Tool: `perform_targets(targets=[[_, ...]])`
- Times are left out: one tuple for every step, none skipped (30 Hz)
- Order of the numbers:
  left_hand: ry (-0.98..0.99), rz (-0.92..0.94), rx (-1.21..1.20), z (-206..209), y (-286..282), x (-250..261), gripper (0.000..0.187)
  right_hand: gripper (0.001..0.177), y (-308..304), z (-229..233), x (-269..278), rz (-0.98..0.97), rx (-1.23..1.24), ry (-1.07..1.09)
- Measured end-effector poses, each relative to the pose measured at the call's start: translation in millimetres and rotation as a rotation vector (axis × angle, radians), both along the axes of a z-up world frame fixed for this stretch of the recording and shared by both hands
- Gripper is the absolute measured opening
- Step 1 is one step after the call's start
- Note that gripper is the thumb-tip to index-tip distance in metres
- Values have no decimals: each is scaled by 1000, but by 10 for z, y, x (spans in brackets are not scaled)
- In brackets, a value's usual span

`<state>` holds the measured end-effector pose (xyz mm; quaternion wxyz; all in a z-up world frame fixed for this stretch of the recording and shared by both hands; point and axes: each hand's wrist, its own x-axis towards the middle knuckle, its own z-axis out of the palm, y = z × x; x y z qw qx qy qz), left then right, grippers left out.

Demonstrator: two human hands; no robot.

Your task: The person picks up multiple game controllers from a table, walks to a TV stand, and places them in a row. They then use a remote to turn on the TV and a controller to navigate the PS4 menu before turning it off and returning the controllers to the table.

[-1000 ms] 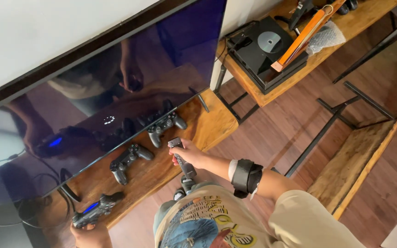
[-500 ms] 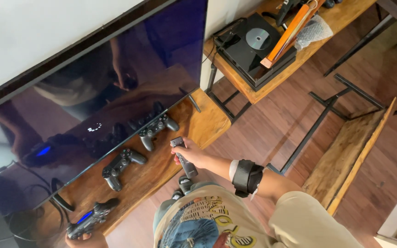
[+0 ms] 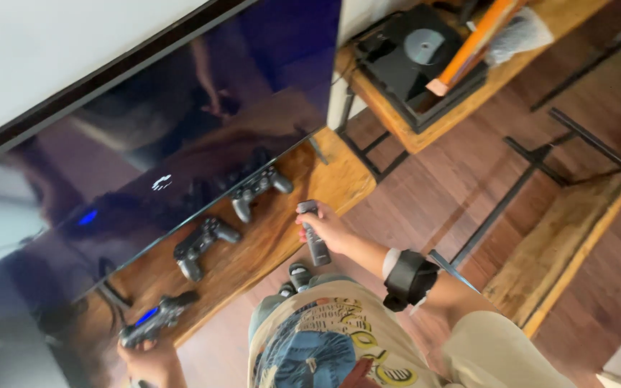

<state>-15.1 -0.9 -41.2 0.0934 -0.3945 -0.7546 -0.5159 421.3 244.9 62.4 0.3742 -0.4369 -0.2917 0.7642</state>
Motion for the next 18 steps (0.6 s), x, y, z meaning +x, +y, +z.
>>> perform_targets(targets=[[-69,62,-117,58,10,14,53,28,26,-6,13,-16,-23,-35],[-141,122,-234,117,22,29,46,28,55,-11,29,-33,-46,-70],[-144,137,-235,142,52,61,46,28,62,-5,29,-18,-47,-73],[-145,179,-295,168,82,94,45,29,69,1,31,-34,-55,-64],[-141,222,-360,208,69,89,43,29,35,-12,2,-50,-68,-51],[-140,237,-367,310,71,146,43,29,5,-26,-3,-36,-77,-49],[-142,229,-369,418,107,185,45,29,9,-32,-27,-53,-93,-68],[-144,220,-370,531,145,222,48,28,12,-33,-51,-69,-109,-87],[-142,235,-366,462,129,182,48,28,19,-88,-46,-55,-106,-82],[-98,247,-407,395,113,142,50,28,27,-141,-41,0,-75,-137],[-54,257,-451,324,94,103,52,27,24,-200,-29,52,-46,-193],[-53,269,-450,383,100,125,52,27,31,-143,-32,63,-44,-189],[-56,267,-461,441,104,149,51,26,25,-90,-26,130,-91,-290],[-59,265,-472,495,112,174,51,25,23,-40,-17,197,-138,-391],[-58,272,-475,508,110,175,51,25,30,-101,-10,204,-140,-389],[-91,247,-440,519,109,176,52,29,37,-164,-3,256,-164,-432],[-127,222,-404,519,114,192,52,33,49,-226,20,308,-187,-477],[-128,227,-407,584,124,210,52,33,19,-221,-2,314,-189,-478]])
